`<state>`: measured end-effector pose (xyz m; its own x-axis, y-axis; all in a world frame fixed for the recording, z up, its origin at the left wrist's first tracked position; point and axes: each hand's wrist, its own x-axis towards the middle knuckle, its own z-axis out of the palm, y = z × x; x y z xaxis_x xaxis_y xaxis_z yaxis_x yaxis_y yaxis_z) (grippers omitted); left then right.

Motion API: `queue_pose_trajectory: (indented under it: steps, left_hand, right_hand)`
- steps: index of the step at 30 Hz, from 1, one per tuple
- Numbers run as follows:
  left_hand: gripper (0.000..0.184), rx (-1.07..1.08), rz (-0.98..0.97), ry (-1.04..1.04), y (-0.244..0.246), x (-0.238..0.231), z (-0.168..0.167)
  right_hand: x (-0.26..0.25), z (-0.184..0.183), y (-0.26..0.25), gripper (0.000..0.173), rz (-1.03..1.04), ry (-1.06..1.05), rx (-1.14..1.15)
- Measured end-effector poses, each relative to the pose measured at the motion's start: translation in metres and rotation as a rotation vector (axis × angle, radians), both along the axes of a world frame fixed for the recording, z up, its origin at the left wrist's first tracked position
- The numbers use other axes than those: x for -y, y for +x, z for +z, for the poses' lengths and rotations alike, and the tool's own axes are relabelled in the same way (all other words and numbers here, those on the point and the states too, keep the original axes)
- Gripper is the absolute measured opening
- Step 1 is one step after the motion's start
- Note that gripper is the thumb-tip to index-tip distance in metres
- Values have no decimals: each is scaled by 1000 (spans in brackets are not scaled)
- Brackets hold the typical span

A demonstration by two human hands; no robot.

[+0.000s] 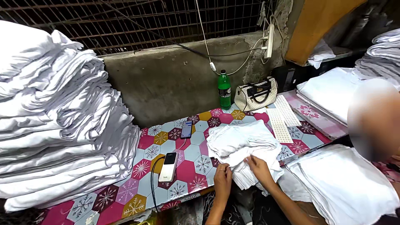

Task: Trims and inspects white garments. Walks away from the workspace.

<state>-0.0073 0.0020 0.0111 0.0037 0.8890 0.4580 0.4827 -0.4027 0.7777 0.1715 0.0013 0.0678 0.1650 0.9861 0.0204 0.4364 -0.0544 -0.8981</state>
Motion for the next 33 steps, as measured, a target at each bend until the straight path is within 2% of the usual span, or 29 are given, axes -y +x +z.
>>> queue_pose_trajectory:
  steps: [3, 6, 9, 12, 13, 15, 17, 19, 21, 24, 27, 29, 33]
  left_hand:
    - [17, 61, -5, 15, 4, 0, 22]
    - [13, -29, -77, 283, 16, 5, 32]
    - [10, -163, -112, 472, 13, 5, 39]
    - [10, -234, -84, 497, -4, 2, 28]
    - [11, -235, -40, 454, -12, 1, 20]
    - [14, -228, 42, 243, -32, -1, 6]
    - [16, -244, 61, -36, -45, 5, -5]
    - [21, -239, 61, -241, -55, 14, -7]
    - [24, -135, 60, -309, -57, 26, -2]
    - [24, 180, -45, -428, -36, 44, 21]
    - [21, 383, -270, -579, 2, 41, 37]
    - [19, 331, -270, -557, 24, 32, 29]
    - [23, 117, -133, -307, 57, 15, 9]
  right_hand:
    - [19, -4, -23, 22, 18, 114, 208]
    - [14, 6, -45, 28, -26, 315, 416]
    - [-5, 9, -42, 28, -153, 510, 533]
    - [-11, 4, -20, 26, -243, 572, 642]
    - [-8, -2, -12, 27, -242, 548, 664]
    - [10, -14, -1, 26, -183, 408, 642]
    - [36, -22, 9, 23, -41, 94, 522]
    - [51, -26, 25, 30, 70, -203, 350]
    - [60, -29, 34, 32, -11, -167, 308]
    - [51, -29, 38, 31, -132, -57, 246]
    - [26, -25, 33, 43, -86, -213, 90]
    - [17, -29, 28, 43, -78, -280, 87]
    - [19, -33, 29, 32, -73, -264, 109]
